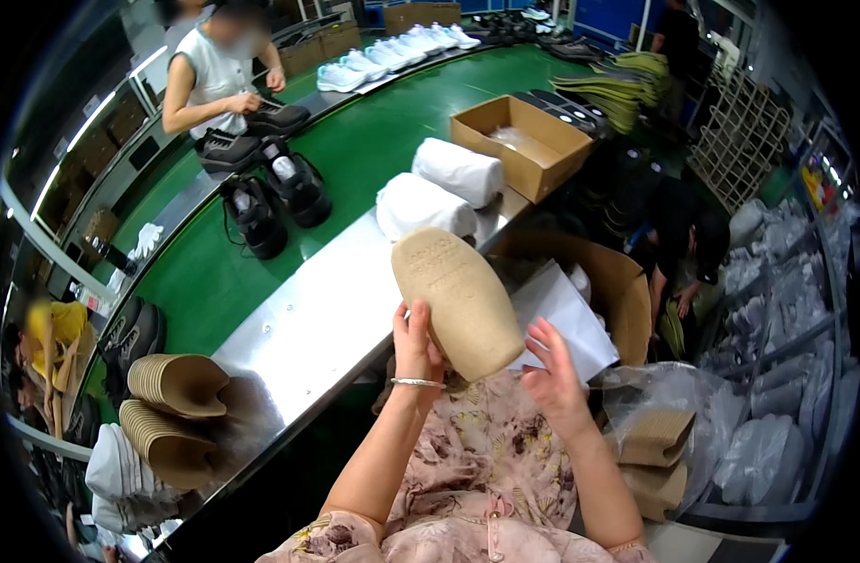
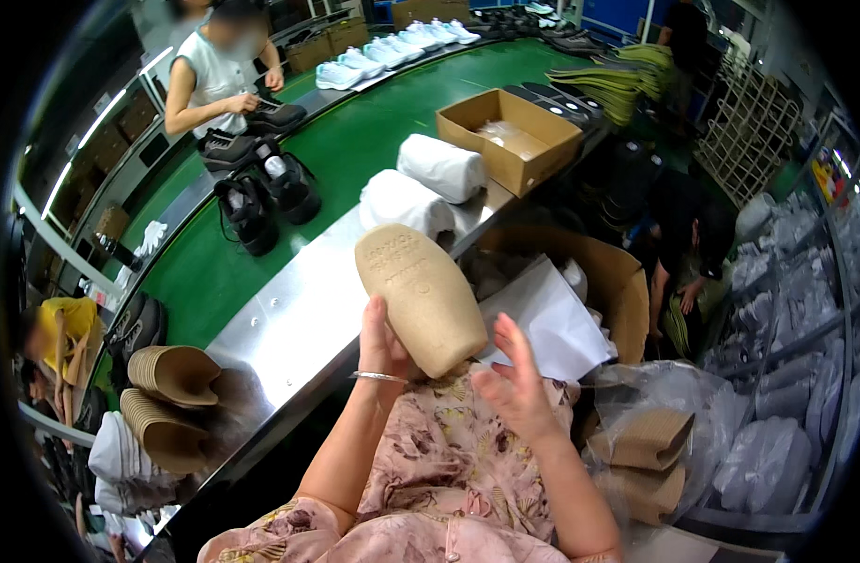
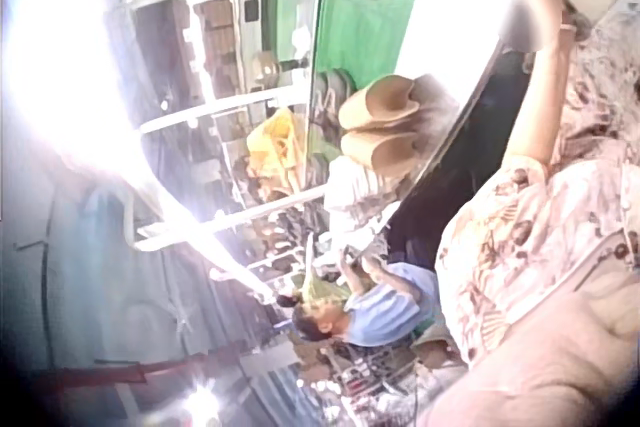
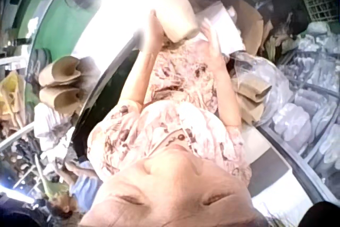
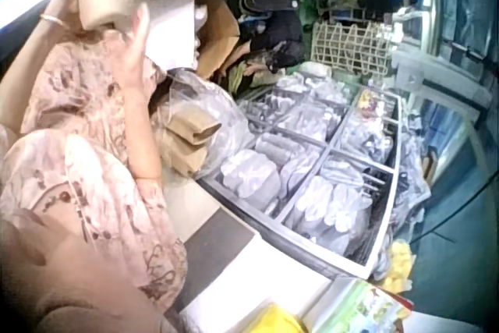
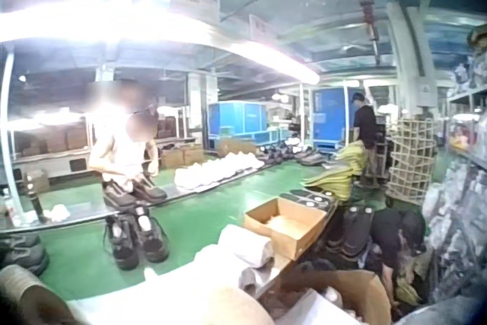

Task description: The person wraps individual tan shoe components in white protective paper by hand and places them into a cardboard box on a manufacturing workstation.

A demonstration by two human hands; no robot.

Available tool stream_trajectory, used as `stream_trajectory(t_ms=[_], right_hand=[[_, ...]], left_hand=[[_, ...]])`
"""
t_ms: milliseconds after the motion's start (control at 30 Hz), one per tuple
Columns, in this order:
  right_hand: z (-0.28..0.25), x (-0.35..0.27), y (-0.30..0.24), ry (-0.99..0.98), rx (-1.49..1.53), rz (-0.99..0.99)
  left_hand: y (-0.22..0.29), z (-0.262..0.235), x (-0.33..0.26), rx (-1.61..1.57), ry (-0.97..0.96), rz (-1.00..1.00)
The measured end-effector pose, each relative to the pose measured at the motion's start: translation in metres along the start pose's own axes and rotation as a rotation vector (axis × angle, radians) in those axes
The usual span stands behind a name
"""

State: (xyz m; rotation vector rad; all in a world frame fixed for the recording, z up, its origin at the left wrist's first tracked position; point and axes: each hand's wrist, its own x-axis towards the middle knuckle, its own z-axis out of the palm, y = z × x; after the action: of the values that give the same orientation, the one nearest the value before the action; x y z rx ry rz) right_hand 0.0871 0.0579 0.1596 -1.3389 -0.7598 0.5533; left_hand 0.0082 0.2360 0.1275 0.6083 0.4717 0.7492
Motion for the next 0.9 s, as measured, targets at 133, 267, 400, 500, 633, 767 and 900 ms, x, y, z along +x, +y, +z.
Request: stream_trajectory(t_ms=[133,267,400,500,633,767,900], right_hand=[[0.062,0.044,0.003,-0.055,-0.153,0.001],[0.081,0.083,0.031,-0.136,0.279,0.178],[0.103,0.095,0.039,-0.131,0.398,0.339],[0.115,0.106,0.047,-0.104,0.335,0.424],[0.123,0.118,0.044,-0.058,0.216,0.557],[0.116,0.129,0.046,-0.046,0.209,0.597],[0.124,0.121,0.037,0.135,-0.067,0.067]], left_hand=[[0.045,0.000,0.001,0.146,0.213,0.151],[0.079,-0.013,0.004,0.104,0.266,0.152],[0.095,-0.030,0.008,0.088,0.309,0.199],[0.092,-0.042,0.025,0.086,0.310,0.249],[0.096,-0.043,0.052,0.090,0.362,0.237],[0.096,-0.042,0.076,0.106,0.232,0.268],[0.096,-0.047,0.082,-0.005,0.096,0.301]])
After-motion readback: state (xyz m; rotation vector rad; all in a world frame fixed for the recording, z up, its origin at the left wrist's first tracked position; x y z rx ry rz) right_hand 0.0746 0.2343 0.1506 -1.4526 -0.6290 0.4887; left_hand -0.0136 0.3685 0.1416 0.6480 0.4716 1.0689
